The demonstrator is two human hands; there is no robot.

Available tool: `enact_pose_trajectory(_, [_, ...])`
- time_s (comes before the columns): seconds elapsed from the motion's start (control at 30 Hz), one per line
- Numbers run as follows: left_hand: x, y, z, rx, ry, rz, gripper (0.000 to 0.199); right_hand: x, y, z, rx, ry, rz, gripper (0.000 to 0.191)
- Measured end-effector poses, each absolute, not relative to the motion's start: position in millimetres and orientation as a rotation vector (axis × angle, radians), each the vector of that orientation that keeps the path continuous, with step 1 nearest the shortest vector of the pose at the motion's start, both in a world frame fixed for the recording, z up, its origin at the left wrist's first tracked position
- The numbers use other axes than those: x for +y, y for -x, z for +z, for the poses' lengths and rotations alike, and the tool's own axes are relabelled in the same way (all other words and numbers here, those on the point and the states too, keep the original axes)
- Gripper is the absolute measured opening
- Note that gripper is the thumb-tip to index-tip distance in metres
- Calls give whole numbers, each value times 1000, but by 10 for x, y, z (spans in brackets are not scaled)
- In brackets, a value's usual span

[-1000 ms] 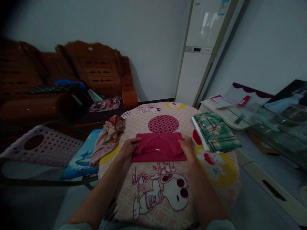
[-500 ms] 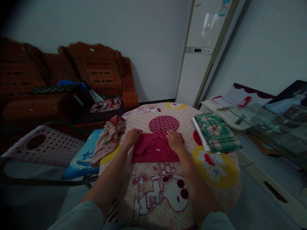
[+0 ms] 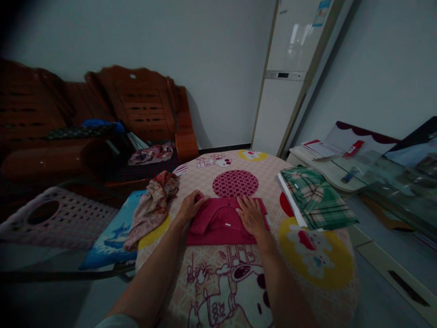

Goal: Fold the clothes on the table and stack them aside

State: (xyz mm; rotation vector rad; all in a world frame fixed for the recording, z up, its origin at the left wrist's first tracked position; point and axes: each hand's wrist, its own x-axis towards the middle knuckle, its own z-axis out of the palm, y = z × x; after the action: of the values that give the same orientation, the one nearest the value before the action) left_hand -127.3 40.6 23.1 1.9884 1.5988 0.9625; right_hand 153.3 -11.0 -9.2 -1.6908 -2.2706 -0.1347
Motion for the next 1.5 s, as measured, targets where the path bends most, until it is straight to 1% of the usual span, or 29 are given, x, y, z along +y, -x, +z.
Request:
enact_pose_trajectory(0.07, [392, 1304, 226, 1734, -1950, 936, 18, -113, -1536, -101, -2274, 1691, -142, 52])
enact_pose_trajectory(0.13, [383, 1337, 221, 1886, -1922, 832, 18, -114, -1535, -107, -2276, 1695, -144, 52])
enact_pose_trajectory(0.23, [363, 1305, 252, 1971, -1970, 751, 16, -113, -1530, -107, -2279, 1699, -144, 52])
enact_pose_trajectory(0.3, [336, 1192, 292, 1858, -2089, 859, 22, -114, -1526, -104, -2280, 1706, -148, 52])
enact_pose_trajectory(0.37, [294, 1010, 316, 1585, -2239, 978, 35, -117, -1522, -101, -2283, 1712, -153, 52])
enact_pose_trajectory(0.4, [267, 905, 313, 1426, -2309, 982, 40, -119, -1521, -98, -2284, 1712, -154, 52])
enact_pose_trajectory(0.5, [181, 625, 231, 1113, -2485, 759, 52, -121, -1522, -89, -2285, 1710, -142, 52])
enact_pose_trajectory(0.57, [136, 525, 149, 1058, -2578, 571, 59, -114, -1528, -84, -2277, 1715, -125, 52])
enact_pose_trajectory(0.63, [112, 500, 86, 1063, -2645, 464, 64, -99, -1541, -80, -2248, 1739, -117, 52])
enact_pose_trajectory(0.77, [108, 535, 67, 1101, -2707, 396, 64, -69, -1584, -72, -2140, 1843, -156, 54])
enact_pose_trajectory(0.93, [113, 535, 84, 1096, -2743, 400, 62, -84, -1617, -67, -2026, 1880, -241, 57])
enact_pose_trajectory(1.1, [118, 532, 62, 1102, -2746, 405, 63, -116, -1626, -93, -2100, 1887, -184, 57])
enact_pose_trajectory(1.33, [98, 514, 82, 1115, -2702, 398, 61, -86, -1651, -166, -2003, 1954, -212, 58])
enact_pose_trajectory(1.4, [90, 507, 110, 1124, -2655, 416, 61, -75, -1652, -178, -2011, 1969, -210, 57])
enact_pose_trajectory(1.5, [83, 556, 165, 1194, -2544, 536, 61, -73, -1654, -174, -2027, 1962, -223, 56])
